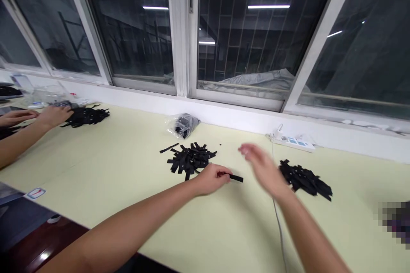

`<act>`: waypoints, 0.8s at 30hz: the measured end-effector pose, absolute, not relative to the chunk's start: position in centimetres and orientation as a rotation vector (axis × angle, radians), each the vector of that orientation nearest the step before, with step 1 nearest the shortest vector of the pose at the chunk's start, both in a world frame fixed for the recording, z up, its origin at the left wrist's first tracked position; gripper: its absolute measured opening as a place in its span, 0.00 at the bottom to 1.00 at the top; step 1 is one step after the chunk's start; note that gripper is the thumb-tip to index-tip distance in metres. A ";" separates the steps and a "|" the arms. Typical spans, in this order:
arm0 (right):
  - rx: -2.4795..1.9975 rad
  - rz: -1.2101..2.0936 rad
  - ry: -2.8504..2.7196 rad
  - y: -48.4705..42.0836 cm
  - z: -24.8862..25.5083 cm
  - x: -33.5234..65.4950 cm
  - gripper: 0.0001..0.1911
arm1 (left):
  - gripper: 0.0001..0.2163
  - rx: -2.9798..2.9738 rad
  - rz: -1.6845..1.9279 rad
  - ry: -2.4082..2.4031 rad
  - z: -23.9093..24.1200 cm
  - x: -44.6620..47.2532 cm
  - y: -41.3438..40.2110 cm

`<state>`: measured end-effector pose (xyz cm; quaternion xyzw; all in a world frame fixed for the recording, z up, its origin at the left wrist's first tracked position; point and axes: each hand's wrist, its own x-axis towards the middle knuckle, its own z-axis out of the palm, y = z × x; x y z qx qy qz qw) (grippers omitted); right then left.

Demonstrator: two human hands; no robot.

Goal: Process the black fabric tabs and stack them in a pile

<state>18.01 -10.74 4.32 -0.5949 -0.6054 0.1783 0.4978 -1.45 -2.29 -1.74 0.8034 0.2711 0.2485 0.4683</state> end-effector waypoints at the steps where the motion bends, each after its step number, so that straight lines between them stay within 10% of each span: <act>1: -1.458 0.494 -1.513 -10.7 3.5 17.2 0.20 | 0.15 1.973 0.623 0.652 -1.8 -1.5 -2.2; 24: -1.460 0.871 -1.155 -9.8 -1.3 17.0 0.17 | 0.15 1.691 0.781 0.661 -1.9 -0.7 -1.5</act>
